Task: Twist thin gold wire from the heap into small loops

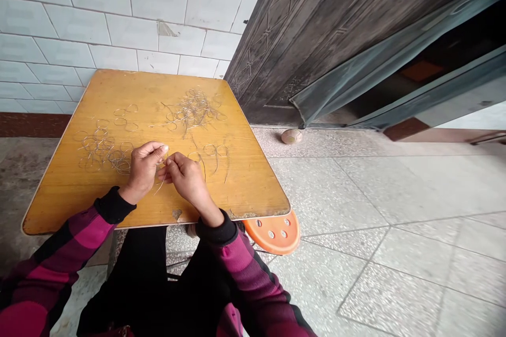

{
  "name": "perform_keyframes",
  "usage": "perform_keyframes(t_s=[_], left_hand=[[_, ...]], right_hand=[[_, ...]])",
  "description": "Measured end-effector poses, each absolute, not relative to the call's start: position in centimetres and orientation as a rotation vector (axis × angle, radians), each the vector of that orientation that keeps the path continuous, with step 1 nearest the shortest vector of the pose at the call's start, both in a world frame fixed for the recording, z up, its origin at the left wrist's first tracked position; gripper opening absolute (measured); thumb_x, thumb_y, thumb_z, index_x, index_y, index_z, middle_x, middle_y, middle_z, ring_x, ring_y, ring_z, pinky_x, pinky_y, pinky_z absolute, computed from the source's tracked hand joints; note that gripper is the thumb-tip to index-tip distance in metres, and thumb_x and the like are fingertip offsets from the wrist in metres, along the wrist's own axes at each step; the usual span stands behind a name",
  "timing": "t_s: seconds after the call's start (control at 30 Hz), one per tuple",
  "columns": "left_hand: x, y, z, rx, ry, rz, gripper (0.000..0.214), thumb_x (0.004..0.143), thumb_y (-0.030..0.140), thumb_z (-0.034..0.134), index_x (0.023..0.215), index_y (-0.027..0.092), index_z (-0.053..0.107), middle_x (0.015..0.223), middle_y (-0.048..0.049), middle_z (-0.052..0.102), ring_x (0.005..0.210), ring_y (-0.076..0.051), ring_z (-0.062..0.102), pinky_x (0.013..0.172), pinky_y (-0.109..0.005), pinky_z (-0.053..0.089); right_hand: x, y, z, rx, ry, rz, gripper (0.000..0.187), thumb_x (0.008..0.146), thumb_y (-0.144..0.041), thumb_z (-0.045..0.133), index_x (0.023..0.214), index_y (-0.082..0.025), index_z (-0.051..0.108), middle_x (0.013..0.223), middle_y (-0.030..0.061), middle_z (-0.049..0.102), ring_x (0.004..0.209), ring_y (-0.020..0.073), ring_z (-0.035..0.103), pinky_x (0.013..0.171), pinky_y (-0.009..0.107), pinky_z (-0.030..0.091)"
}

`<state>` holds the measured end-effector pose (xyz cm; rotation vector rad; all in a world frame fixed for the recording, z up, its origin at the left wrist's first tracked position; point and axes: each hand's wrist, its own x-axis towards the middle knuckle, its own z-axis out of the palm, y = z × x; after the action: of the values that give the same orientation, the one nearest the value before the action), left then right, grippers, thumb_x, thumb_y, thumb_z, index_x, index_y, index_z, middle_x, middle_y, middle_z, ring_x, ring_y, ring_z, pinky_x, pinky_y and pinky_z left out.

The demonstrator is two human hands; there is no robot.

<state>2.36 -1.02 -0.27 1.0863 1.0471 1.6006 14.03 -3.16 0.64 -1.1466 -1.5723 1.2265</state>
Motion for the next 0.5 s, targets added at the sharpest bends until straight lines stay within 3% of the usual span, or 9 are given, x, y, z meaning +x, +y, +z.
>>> perform_keyframes(t_s=[0.5], left_hand=[[2.2,-0.1,-0.2,0.924,1.010,1.631,0.025,0.068,0.028,0.071,0.055,0.018,0.051,0.050,0.0050,0.040,0.052,-0.008,0.040,0.055,-0.023,0.036]], right_hand=[[13.6,-6.1,-2.9,-1.130,-1.267,1.537,0.025,0.088,-0.040,0.055,0.078,-0.018,0.050,0.068,0.0029,0.069,0.059,0.0113,0.068,0.056,0.022,0.058]])
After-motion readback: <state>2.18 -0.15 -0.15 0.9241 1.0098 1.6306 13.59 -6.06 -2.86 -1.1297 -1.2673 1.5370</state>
